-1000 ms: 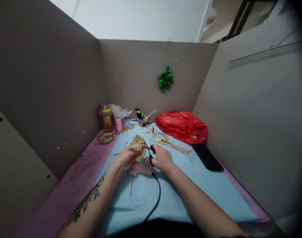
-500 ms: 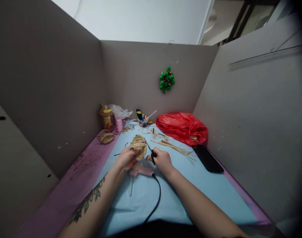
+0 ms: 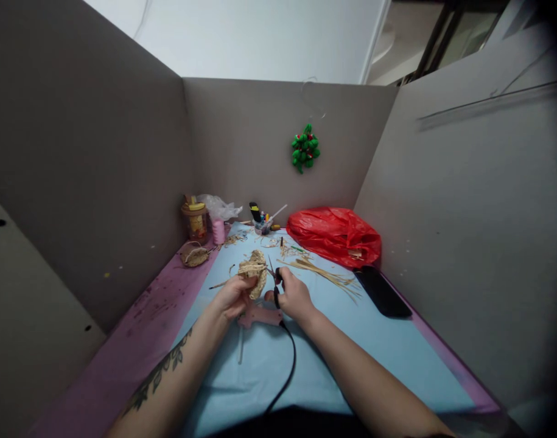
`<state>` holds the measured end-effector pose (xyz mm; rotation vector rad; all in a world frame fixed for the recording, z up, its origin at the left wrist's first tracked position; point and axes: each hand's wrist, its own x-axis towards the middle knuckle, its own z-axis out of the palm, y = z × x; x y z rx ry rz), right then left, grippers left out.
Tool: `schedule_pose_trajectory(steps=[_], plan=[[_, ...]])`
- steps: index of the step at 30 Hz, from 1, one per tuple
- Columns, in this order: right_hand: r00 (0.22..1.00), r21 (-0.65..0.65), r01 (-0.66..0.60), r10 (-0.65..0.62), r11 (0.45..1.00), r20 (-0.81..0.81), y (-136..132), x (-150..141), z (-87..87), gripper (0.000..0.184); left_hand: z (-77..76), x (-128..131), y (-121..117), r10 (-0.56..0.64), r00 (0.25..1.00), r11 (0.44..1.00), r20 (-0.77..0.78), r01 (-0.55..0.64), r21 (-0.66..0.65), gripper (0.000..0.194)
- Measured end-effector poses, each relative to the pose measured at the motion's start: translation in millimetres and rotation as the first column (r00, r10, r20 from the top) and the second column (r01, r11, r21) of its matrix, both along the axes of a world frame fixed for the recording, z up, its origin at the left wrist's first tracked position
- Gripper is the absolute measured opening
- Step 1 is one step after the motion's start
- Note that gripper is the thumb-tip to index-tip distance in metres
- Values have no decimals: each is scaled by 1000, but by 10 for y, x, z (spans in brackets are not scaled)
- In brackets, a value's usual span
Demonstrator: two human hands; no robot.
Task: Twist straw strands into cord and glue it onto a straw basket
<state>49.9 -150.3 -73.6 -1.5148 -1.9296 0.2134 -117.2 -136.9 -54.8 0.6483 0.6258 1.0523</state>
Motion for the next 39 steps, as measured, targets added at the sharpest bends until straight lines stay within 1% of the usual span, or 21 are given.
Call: schedule_pose_trajectory(steps=[3, 5, 11, 15, 20, 23, 26, 29, 34, 39], plan=[[1000, 61, 13, -12, 998, -3, 4, -31, 8, 26, 18, 14, -43, -72, 997, 997, 7, 72, -9, 15], [1000, 79, 5, -5, 997, 4, 3, -43, 16, 26, 40, 21, -72, -99, 995, 995, 7, 99, -9, 16], [999, 69, 0, -3, 998, 40, -11, -39, 16, 21, 90, 28, -104, -130, 991, 991, -14, 130, 18, 23], [999, 73, -7, 5, 997, 39, -20, -42, 3, 16, 93, 37, -103, -132, 991, 991, -24, 132, 5, 18], [999, 93, -38, 41, 995, -23, -13, -60, -35, 18, 115, 43, -113, -169, 986, 985, 3, 169, 24, 14], [996, 111, -52, 60, 992, -73, 16, -58, -88, 20, 118, 43, -110, -155, 987, 988, 34, 154, 17, 11], [990, 121, -39, 55, 992, -129, 49, -46, -131, 25, 101, 42, -93, -107, 993, 994, 51, 108, -19, 11], [980, 110, -45, 65, 993, -189, 60, -33, -127, 27, 80, 42, -76, -67, 996, 997, 65, 69, -37, 13], [967, 85, -113, 129, 990, -221, 25, -22, -49, 23, 59, 47, -70, -99, 994, 995, 37, 100, -10, 10], [974, 43, -115, 121, 992, -190, 3, -32, -28, 26, 28, 52, -62, -106, 994, 994, 26, 106, 30, 9]])
